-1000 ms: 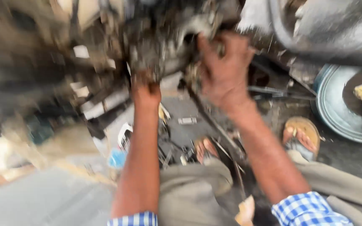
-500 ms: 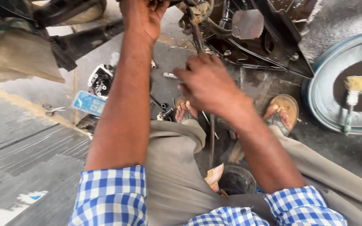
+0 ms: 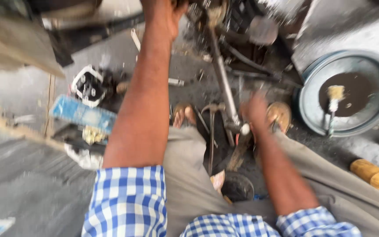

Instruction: Dismantling and repairing the engine of a blue motorcycle in a service bay.

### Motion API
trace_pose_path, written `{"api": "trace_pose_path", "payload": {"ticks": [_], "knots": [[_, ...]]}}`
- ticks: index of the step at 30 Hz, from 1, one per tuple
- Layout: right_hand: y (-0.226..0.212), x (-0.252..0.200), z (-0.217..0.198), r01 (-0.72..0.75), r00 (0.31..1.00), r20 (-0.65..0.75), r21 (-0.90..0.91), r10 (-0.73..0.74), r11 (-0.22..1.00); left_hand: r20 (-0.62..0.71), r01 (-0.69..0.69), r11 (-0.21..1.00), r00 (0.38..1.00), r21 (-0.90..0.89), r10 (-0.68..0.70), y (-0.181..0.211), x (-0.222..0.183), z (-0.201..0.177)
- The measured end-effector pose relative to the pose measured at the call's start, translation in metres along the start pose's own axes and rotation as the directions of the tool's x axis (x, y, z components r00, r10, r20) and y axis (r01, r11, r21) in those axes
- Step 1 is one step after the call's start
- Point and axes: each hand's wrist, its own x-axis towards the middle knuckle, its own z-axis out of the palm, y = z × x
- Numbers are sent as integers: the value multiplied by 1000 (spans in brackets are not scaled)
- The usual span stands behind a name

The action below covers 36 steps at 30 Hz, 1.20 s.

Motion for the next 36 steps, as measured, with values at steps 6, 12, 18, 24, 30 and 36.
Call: {"api": "trace_pose_path", "payload": {"ticks": [6,12,18,24,30,36], "knots": [[-9,-91,2,-63,995,-99,-352,30,934,-216,201,974,961,108,-174,44,-28,56],[15,-88,5,-94,991,39,-470,127,878,-217,210,974,958,81,-188,57,-48,70],[115,-37,47,-243,970,-43,-76,241,967,-231,218,975,952,46,-202,53,-43,71],[-3,21,-58,-562,816,350,666,460,490,-272,225,973,940,44,-205,71,-61,87],[-196,-18,-212,-468,855,377,857,357,215,-325,256,966,917,37,-231,69,-63,90],[-288,-35,-236,-399,917,381,872,-119,-283,-343,248,968,912,26,-225,68,-60,89]]}}
